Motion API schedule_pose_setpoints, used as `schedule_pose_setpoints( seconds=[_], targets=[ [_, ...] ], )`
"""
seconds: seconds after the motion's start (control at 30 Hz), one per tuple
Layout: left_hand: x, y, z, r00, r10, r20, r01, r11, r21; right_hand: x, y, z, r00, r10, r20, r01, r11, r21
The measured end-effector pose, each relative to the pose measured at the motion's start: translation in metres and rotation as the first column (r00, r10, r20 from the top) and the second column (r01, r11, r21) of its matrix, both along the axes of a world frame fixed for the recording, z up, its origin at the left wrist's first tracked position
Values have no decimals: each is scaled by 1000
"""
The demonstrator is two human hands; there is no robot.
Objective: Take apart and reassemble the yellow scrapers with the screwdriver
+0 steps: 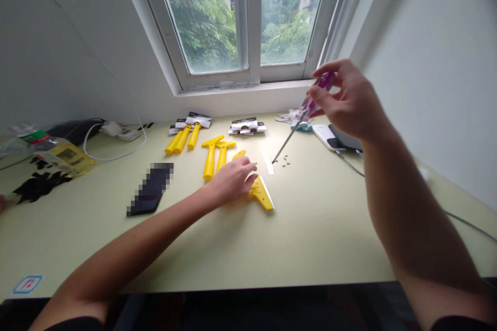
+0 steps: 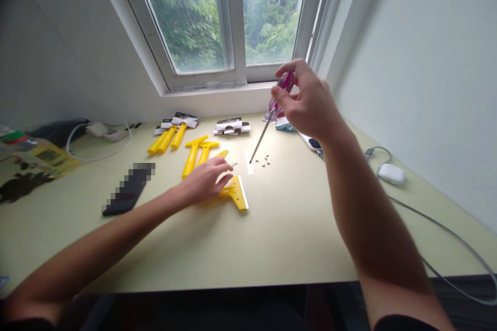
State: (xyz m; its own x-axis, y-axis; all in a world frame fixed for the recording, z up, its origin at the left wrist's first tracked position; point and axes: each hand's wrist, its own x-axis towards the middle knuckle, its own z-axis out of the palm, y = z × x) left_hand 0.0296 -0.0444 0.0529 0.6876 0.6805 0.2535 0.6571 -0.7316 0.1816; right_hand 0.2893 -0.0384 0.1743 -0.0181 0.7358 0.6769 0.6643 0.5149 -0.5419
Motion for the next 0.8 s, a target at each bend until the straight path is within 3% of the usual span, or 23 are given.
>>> schedule_pose_setpoints(
  seconds=[0.13,0.3,0.53,0.8],
  targets=[
    [-24,-40,-22,1000,-9,4,9,991,135,-28,-1,-6,990,142,-18,-143,983,-113],
    [-22,-42,-40,999,-54,-5,55,991,121,-40,0,-13,980,200,-8,-199,970,-138],
    [-24,-39,-42,999,-47,-9,47,994,101,-36,6,-21,965,255,-64,-263,949,-172],
    [-23,-39,-42,999,-42,-33,45,993,106,-38,9,-23,969,236,-65,-244,954,-174]
  ],
)
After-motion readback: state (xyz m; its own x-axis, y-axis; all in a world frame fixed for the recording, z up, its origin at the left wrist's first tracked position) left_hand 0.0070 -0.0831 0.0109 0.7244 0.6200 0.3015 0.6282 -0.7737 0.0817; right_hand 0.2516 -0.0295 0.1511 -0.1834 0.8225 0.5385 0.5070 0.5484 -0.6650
